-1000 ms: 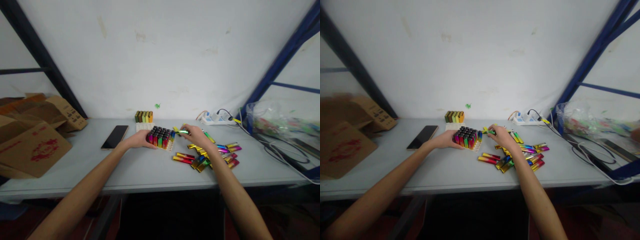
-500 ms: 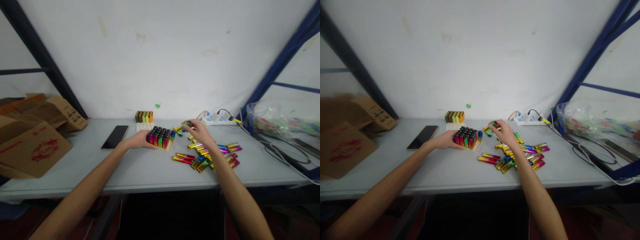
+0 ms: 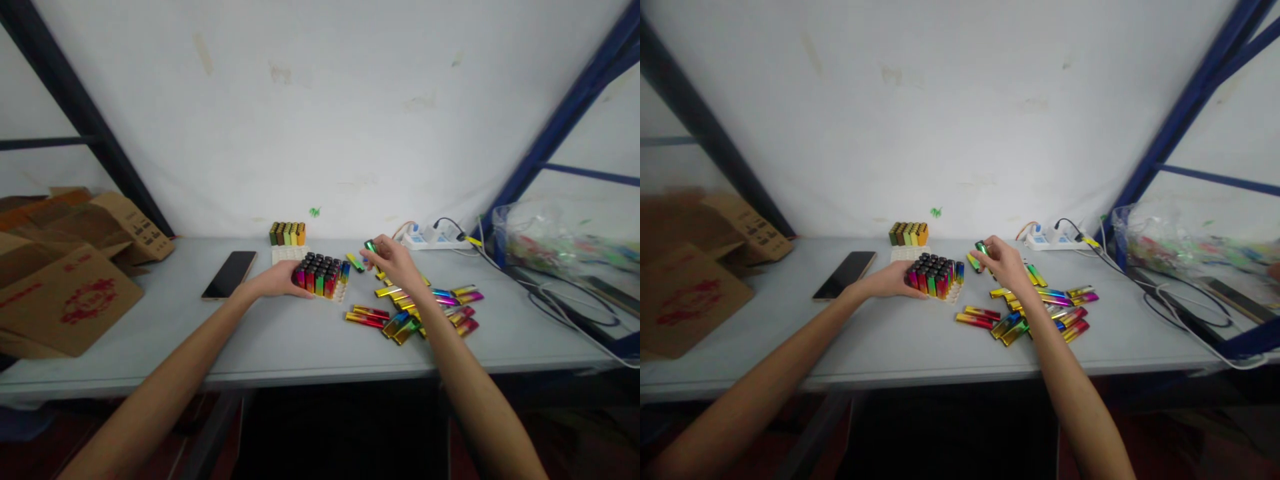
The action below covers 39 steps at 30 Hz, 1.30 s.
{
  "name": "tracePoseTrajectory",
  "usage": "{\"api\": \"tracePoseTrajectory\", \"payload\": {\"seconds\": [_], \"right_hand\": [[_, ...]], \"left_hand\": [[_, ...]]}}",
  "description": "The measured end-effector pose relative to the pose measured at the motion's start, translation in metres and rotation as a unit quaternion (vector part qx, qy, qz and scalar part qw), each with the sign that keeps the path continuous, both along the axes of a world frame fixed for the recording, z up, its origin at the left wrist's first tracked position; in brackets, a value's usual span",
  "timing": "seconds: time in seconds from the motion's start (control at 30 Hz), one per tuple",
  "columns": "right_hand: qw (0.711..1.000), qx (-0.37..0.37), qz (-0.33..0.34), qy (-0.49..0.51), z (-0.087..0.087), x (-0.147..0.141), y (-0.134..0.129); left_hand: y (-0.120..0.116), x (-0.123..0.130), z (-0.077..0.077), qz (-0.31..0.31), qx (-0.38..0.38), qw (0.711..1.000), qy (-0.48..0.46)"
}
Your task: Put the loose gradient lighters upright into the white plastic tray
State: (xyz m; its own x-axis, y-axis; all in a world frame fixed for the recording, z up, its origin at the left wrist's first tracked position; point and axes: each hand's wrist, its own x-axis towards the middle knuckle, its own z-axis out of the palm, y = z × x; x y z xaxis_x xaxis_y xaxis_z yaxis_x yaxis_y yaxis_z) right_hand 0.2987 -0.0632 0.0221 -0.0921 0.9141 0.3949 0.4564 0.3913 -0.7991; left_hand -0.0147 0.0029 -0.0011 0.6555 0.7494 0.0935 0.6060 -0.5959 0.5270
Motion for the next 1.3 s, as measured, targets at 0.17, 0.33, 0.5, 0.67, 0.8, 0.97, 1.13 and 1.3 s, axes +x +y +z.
{"api": "tracePoseTrajectory", "payload": {"seconds": [0.17, 0.33, 0.5, 0.67, 0.8, 0.97, 1.13, 1.3], "right_hand": [[1.000, 0.002, 0.009, 0.002, 0.001, -0.004, -0.003], [0.996, 0.038, -0.054, -0.051, 0.001, -0.004, -0.003], [0.997, -0.068, -0.036, 0.002, 0.005, -0.007, -0.005], [0.991, -0.101, -0.079, -0.033, 0.008, -0.011, -0.007], [0.982, -0.138, -0.094, -0.087, 0.010, -0.013, -0.008], [0.980, -0.122, -0.099, -0.118, 0.011, -0.016, -0.010], [0.986, -0.134, -0.069, -0.067, 0.005, -0.018, -0.007], [0.994, -0.073, -0.049, -0.064, 0.001, -0.015, -0.004]], "left_hand": [[0.000, -0.001, -0.001, 0.000, 0.000, 1.000, 0.000], [0.000, 0.000, -0.001, 0.005, -0.014, 1.000, -0.003], [-0.001, 0.000, 0.000, 0.009, -0.011, 1.000, -0.004], [-0.001, 0.000, 0.001, -0.002, 0.003, 1.000, -0.009], [-0.001, 0.000, 0.000, -0.004, 0.000, 1.000, -0.009], [-0.001, 0.000, -0.001, -0.002, 0.002, 1.000, -0.013], [-0.001, 0.001, -0.001, 0.007, -0.012, 1.000, 0.000], [-0.001, 0.001, 0.000, 0.004, -0.013, 1.000, -0.006]]}}
